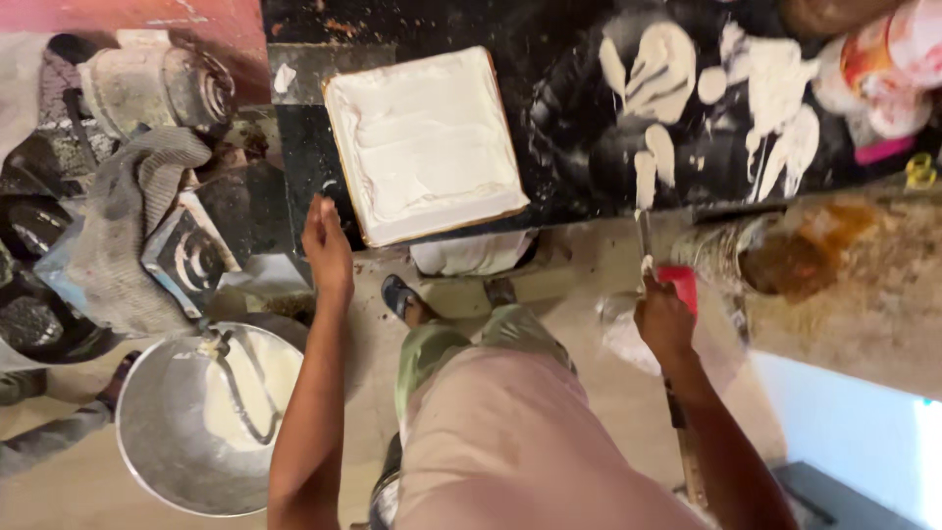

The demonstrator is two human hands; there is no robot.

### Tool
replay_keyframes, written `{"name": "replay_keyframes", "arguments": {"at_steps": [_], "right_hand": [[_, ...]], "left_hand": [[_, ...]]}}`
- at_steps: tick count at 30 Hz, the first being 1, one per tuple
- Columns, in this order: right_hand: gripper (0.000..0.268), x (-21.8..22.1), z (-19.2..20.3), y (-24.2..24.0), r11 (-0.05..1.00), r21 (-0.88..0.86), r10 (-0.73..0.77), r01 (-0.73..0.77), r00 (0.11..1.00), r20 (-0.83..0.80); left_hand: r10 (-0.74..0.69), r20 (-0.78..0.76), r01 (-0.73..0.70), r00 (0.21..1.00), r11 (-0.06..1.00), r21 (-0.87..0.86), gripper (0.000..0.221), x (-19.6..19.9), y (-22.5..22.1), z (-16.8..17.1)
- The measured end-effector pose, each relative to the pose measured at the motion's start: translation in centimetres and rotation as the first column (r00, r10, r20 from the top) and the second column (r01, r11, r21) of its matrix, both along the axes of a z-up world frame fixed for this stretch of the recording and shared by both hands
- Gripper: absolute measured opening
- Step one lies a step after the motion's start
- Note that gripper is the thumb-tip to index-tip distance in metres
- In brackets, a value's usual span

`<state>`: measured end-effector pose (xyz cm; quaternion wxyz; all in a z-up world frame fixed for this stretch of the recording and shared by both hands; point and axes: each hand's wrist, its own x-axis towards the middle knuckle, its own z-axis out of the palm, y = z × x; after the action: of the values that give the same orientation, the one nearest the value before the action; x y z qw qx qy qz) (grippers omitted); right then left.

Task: The person applies white frosting to the sides and top of a square cake using a large offset spatula, smoothing the surfaces and scraping off excess cream.

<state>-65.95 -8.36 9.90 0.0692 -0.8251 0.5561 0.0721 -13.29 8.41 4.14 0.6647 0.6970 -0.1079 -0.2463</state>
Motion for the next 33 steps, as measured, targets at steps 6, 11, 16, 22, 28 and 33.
{"name": "replay_keyframes", "arguments": {"at_steps": [6, 11, 16, 22, 28, 33], "right_hand": [[0.052, -0.8, 2.0, 5.3, 0.998, -0.002, -0.06, 0.061, 0.994, 0.086], [0.04, 1.5, 3.1, 2.5, 0.997, -0.063, -0.011, 0.043, 0.897, 0.442], [0.04, 1.0, 3.8, 1.7, 0.996, -0.038, -0.055, 0.076, 0.918, 0.393], [0.043, -1.5, 2.6, 3.2, 0.998, -0.043, -0.033, 0.056, 0.912, 0.409], [0.042, -1.9, 2.3, 2.7, 0.988, 0.006, -0.145, 0.155, 0.907, 0.395], [0.042, -1.3, 2.9, 0.8, 0.99, 0.024, -0.14, 0.141, 0.924, 0.357]], "left_hand": [[-0.139, 0.089, 0.142, 0.986, 0.99, -0.022, 0.045, 7.4, -4.5, -4.0], [-0.087, 0.245, 0.058, 0.966, 0.991, 0.121, 0.031, 14.1, -12.0, -4.7], [-0.021, 0.176, -0.013, 0.984, 0.981, 0.192, 0.029, 16.4, -15.7, -3.8], [0.122, 0.151, -0.162, 0.981, 0.945, 0.284, 0.024, 16.9, -17.9, -2.4], [0.032, 0.174, -0.088, 0.984, 0.941, 0.327, 0.018, 17.1, -17.9, -1.9], [0.045, 0.158, -0.101, 0.986, 0.924, 0.368, 0.012, 17.0, -18.4, -2.8]]}}
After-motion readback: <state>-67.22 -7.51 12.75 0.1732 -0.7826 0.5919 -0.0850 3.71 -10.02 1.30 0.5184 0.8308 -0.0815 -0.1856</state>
